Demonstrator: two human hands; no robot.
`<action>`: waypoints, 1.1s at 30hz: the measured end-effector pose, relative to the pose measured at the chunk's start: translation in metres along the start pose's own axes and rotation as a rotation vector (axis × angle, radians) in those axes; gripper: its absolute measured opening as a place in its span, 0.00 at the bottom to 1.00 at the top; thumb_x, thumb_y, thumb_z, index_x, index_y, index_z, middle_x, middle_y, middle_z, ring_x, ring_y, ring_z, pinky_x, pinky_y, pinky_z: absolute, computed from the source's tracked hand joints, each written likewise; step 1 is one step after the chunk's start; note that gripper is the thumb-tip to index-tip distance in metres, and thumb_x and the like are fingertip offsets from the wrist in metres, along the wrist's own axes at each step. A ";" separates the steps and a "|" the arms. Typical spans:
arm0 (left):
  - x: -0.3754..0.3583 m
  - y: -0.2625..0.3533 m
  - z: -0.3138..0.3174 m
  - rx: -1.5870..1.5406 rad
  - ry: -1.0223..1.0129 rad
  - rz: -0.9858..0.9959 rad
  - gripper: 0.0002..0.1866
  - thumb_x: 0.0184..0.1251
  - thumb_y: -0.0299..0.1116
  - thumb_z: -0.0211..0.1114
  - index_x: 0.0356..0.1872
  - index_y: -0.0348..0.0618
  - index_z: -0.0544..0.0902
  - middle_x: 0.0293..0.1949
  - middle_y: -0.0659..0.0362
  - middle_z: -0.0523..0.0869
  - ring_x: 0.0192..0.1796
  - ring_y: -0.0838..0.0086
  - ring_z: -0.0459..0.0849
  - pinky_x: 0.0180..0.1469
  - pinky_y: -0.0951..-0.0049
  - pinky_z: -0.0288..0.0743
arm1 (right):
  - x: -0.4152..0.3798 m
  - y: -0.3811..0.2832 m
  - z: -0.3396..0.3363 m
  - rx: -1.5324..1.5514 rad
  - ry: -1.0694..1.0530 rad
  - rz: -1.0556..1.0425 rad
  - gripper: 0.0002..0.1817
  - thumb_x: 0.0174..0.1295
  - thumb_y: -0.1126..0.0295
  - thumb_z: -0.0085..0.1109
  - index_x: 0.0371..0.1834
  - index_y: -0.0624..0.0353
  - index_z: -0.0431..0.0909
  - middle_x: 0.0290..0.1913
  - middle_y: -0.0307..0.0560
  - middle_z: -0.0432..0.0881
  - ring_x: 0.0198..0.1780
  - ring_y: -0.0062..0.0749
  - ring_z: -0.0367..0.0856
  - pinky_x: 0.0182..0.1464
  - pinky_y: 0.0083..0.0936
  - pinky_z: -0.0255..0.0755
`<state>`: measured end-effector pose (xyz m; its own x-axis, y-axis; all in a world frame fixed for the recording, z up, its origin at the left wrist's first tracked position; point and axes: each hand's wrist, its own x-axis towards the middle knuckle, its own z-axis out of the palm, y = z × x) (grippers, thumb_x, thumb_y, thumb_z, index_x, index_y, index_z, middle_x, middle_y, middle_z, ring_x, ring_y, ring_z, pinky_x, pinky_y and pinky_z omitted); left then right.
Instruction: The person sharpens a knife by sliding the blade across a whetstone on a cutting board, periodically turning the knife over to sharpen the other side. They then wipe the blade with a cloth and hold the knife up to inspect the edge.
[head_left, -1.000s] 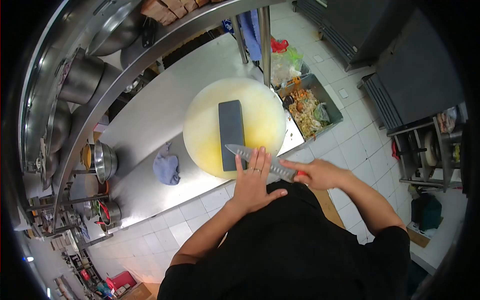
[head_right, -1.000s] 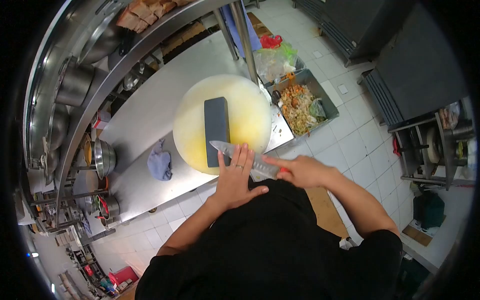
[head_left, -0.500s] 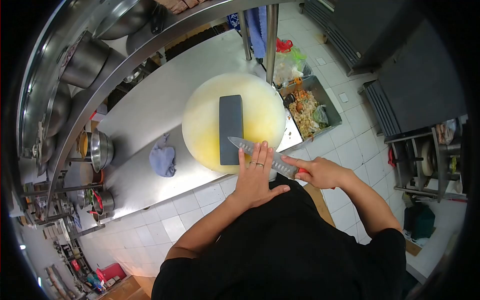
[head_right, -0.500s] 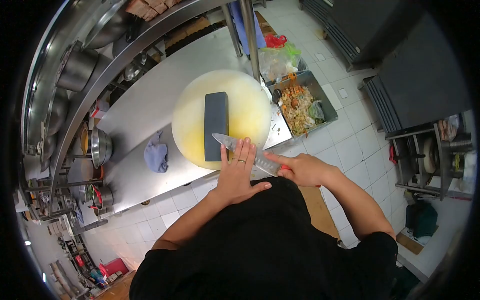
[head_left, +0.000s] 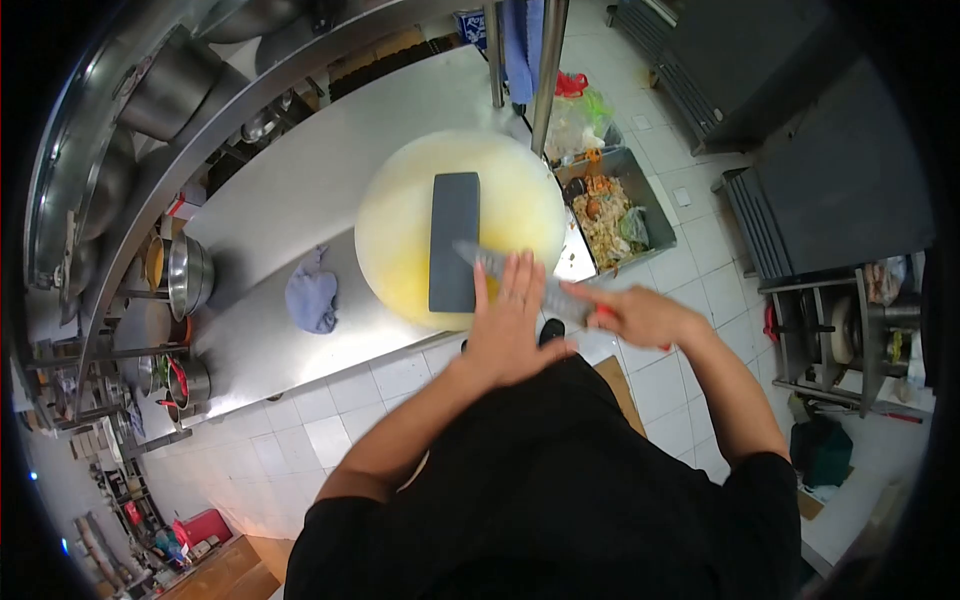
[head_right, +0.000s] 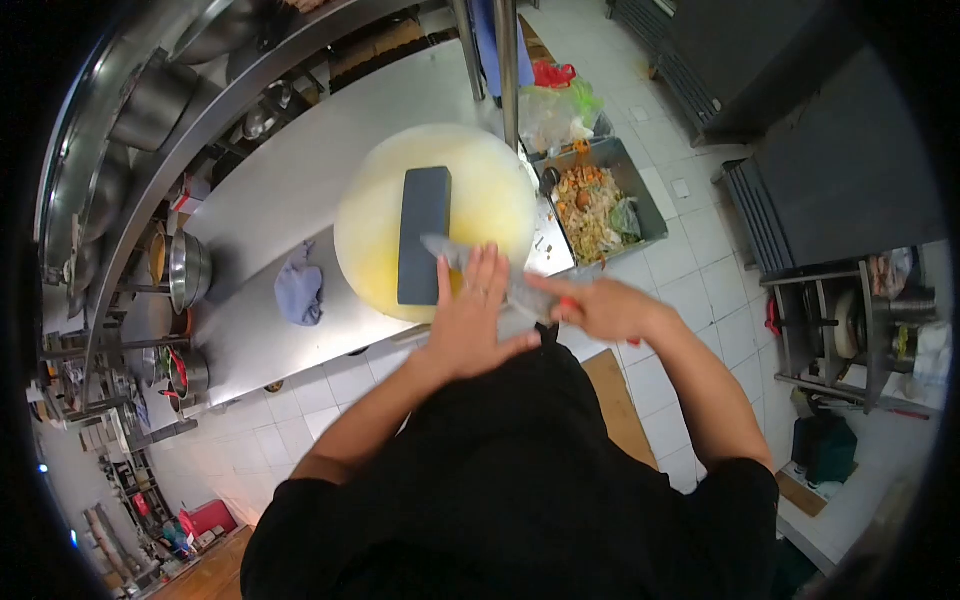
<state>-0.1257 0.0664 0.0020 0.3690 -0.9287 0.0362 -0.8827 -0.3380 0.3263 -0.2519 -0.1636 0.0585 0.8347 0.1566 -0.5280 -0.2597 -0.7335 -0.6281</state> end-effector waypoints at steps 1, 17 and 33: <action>0.021 -0.014 0.001 0.048 0.036 -0.015 0.62 0.68 0.80 0.49 0.82 0.26 0.56 0.84 0.36 0.55 0.87 0.47 0.50 0.81 0.28 0.27 | 0.013 -0.001 -0.011 0.039 0.055 0.027 0.35 0.80 0.55 0.53 0.87 0.26 0.53 0.35 0.53 0.87 0.37 0.48 0.87 0.51 0.42 0.83; 0.067 -0.043 -0.009 0.033 0.056 -0.057 0.63 0.67 0.80 0.49 0.82 0.27 0.56 0.84 0.36 0.54 0.87 0.44 0.49 0.81 0.28 0.28 | 0.036 -0.039 -0.036 0.124 0.130 0.227 0.33 0.81 0.55 0.51 0.87 0.29 0.56 0.31 0.57 0.86 0.34 0.52 0.87 0.48 0.43 0.82; 0.081 -0.103 -0.021 -0.025 0.127 -0.404 0.57 0.70 0.76 0.48 0.84 0.34 0.58 0.86 0.48 0.55 0.89 0.52 0.42 0.83 0.33 0.23 | 0.180 0.012 0.016 0.032 0.497 -0.074 0.29 0.83 0.63 0.51 0.85 0.48 0.62 0.68 0.48 0.82 0.36 0.25 0.82 0.39 0.26 0.77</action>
<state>0.0007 0.0293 -0.0086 0.7184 -0.6955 0.0166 -0.6529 -0.6657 0.3614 -0.1130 -0.1334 -0.0530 0.9798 -0.1320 -0.1499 -0.1990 -0.7105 -0.6750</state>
